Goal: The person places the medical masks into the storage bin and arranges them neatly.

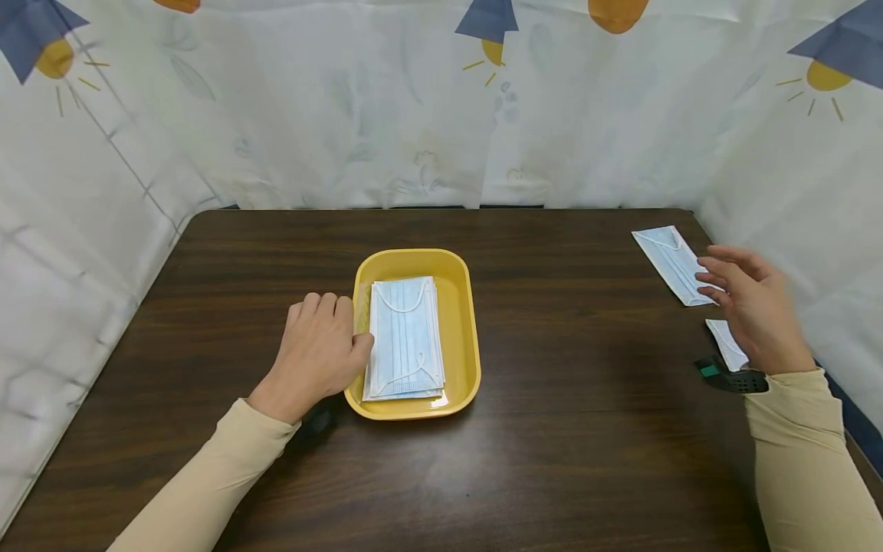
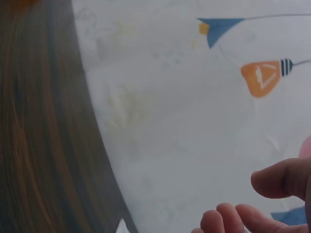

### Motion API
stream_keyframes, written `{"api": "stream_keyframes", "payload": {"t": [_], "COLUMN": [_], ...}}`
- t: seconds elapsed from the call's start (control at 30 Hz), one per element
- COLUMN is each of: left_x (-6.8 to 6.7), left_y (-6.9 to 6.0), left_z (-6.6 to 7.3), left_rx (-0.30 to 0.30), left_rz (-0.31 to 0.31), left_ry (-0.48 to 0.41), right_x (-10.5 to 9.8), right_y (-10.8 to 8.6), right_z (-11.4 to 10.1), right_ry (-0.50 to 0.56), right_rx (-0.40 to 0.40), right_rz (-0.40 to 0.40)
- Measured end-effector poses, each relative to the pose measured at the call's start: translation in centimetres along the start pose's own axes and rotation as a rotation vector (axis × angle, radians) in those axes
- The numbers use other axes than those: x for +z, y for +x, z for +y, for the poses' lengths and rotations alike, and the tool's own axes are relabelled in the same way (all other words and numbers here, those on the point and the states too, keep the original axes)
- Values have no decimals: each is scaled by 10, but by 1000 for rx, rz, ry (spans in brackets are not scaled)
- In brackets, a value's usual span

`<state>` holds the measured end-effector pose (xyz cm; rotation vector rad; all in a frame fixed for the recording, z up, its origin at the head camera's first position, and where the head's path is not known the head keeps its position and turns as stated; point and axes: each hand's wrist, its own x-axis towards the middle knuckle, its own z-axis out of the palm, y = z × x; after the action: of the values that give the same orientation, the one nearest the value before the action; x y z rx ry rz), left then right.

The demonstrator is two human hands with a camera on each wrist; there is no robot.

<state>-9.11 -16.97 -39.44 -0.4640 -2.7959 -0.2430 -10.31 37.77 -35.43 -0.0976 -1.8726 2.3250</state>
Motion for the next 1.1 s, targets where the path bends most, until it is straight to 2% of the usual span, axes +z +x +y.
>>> {"api": "stream_keyframes", "payload": {"t": [0.1,0.3,0.5,0.67,0.77,0.93,1.1], "left_x": [0,1,0,-1,1,2,2], "left_y": [0,0,0,1,1,1,1], "left_z": [0,-1,-1,-4,-4,-3,-3], "left_rx": [-1,1,-5,-1,1,-4,1], "left_rz": [-7,-3,-20,7,6,-5,2], "left_ry": [2,-1,-3,-9,-11,-15,-16], "right_x": [-11,-39,-71,-85,-93,-109,-124], "right_y": [1,3,0,1,2,2,1], "right_z": [-2,-5,1,5,8,12,10], "right_ry": [44,31,-16,-97,-185,-452,-934], "right_rx": [-2,21,49,116,124,157,282], "right_rz": [36,99,124,137,139,118,120]}}
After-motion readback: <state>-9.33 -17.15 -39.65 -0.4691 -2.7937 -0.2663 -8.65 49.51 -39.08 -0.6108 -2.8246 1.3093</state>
